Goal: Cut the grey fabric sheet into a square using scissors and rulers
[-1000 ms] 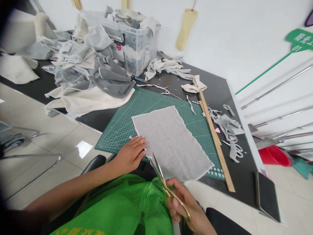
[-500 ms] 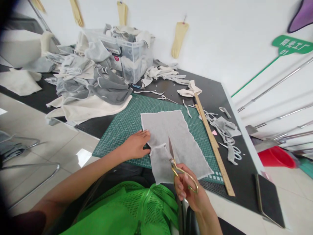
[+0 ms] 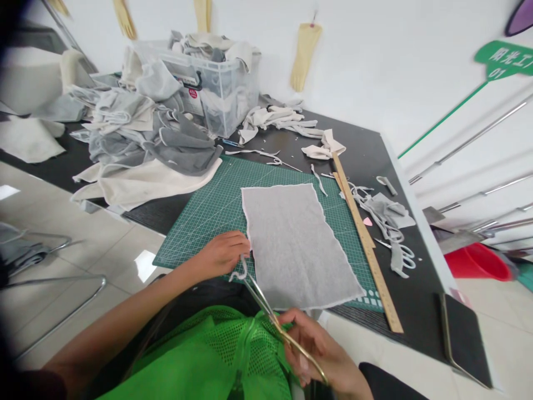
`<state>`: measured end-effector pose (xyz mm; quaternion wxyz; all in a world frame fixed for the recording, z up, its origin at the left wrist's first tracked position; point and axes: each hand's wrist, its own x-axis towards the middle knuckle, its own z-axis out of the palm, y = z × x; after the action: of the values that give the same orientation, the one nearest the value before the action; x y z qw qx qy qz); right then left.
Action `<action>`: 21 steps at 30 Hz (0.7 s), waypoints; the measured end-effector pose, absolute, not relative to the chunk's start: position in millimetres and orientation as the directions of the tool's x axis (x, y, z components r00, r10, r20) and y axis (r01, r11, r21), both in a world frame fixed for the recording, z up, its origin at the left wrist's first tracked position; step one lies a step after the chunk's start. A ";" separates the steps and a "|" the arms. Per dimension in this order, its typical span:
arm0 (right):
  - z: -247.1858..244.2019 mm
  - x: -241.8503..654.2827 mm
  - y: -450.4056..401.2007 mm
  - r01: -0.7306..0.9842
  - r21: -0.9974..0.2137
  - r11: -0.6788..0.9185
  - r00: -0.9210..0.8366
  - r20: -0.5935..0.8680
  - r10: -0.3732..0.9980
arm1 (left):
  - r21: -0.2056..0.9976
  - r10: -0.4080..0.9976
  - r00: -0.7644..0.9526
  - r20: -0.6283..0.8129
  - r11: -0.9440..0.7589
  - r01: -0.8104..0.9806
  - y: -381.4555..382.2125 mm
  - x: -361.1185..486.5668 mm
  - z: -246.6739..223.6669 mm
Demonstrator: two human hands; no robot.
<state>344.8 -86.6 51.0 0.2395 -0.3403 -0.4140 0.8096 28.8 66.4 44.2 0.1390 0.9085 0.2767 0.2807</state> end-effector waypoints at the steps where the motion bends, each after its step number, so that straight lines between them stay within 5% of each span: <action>1: 50.1 346.4 -88.5 -0.083 -0.822 -0.564 -0.670 -0.373 0.642 | 0.425 0.586 0.686 0.432 -0.803 0.418 64.4 25.9 43.2; 9: 46.3 352.0 -108.8 -0.094 -0.812 -0.576 -0.676 -0.372 0.636 | 0.368 0.673 0.606 0.424 -0.739 0.564 64.0 30.9 47.2; 14: 51.3 329.3 -104.9 -0.276 -0.806 -0.524 -0.452 -0.372 0.811 | 0.308 0.643 0.668 0.375 -0.766 0.565 71.5 38.0 48.2; 21: 67.9 307.6 -94.3 -0.301 -0.763 -0.572 -0.334 -0.477 0.813 | 0.195 0.577 0.670 0.467 -0.806 0.559 59.8 32.2 38.7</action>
<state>307.6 -94.3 67.9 0.3638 -0.4478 -0.2857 0.7651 32.2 59.8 38.7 0.0175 0.9136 0.3110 0.2615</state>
